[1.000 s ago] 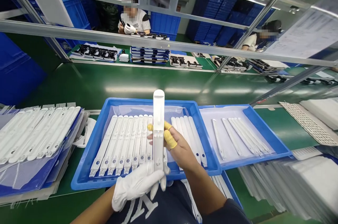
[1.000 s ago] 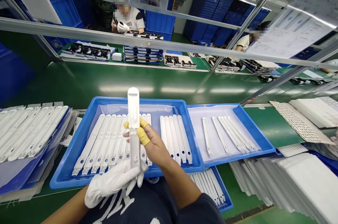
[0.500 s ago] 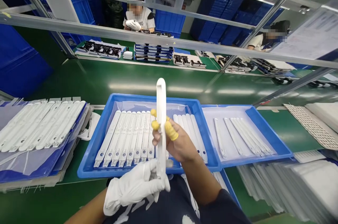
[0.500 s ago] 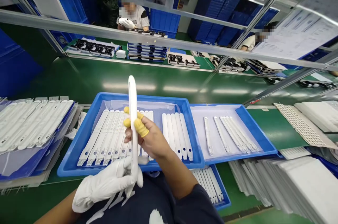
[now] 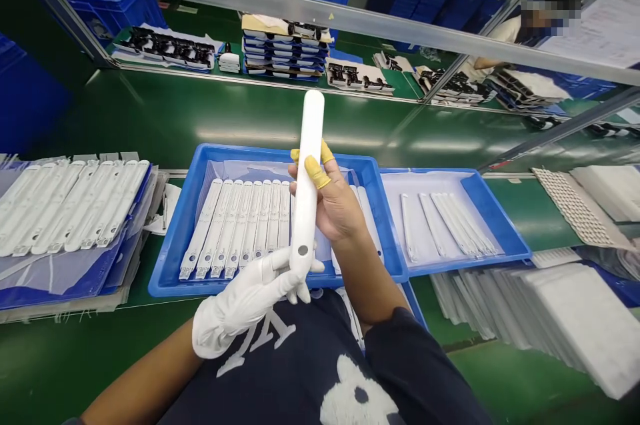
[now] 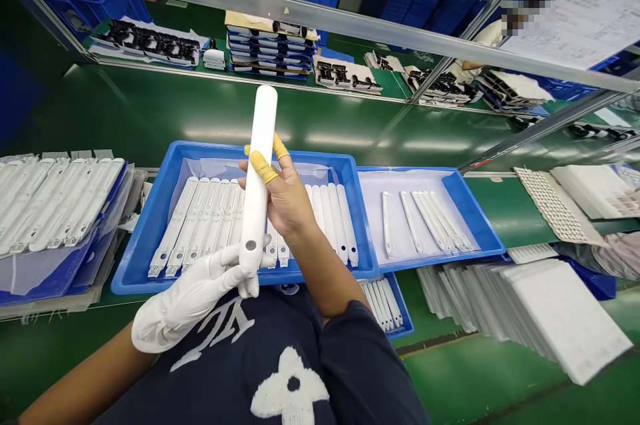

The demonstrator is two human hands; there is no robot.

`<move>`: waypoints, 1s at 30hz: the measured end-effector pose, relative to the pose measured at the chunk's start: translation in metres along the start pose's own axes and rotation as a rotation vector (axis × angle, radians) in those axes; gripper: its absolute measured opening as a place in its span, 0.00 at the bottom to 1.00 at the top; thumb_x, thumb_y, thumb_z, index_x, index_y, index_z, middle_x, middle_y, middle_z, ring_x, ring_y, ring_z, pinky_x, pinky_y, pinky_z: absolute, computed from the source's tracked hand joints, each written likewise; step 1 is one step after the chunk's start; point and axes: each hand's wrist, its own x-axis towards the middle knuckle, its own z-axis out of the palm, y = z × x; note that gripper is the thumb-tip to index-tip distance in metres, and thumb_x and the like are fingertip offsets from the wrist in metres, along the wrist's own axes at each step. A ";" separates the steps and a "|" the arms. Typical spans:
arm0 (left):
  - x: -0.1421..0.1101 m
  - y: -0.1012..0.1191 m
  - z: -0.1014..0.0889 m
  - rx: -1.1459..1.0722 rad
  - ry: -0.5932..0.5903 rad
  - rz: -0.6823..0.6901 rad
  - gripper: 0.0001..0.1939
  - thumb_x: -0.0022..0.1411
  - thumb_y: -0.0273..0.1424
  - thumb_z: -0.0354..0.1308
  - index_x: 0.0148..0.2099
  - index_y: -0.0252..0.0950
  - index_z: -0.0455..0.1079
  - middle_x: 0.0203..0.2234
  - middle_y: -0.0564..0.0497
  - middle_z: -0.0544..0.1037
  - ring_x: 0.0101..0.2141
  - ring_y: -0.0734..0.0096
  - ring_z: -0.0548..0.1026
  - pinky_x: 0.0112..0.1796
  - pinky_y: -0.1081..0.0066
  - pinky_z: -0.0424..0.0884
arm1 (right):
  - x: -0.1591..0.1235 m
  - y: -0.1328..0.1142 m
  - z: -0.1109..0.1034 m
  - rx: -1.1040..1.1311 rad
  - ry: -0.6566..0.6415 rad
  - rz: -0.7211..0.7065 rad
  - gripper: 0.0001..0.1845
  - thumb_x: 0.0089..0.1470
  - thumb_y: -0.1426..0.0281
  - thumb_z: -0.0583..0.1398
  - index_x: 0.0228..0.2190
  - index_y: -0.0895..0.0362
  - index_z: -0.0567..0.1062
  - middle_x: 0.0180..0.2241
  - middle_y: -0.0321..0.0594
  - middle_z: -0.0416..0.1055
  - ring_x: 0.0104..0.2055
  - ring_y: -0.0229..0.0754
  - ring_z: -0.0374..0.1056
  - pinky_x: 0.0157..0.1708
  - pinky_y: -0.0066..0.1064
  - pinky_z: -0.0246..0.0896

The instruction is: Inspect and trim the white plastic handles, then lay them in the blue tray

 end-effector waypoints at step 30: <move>-0.007 -0.013 0.012 0.507 0.155 0.105 0.44 0.63 0.49 0.58 0.74 0.35 0.49 0.27 0.52 0.76 0.29 0.60 0.75 0.34 0.65 0.74 | 0.001 0.004 0.002 0.370 -0.079 0.208 0.13 0.71 0.64 0.50 0.45 0.52 0.73 0.24 0.29 0.62 0.20 0.30 0.53 0.19 0.17 0.55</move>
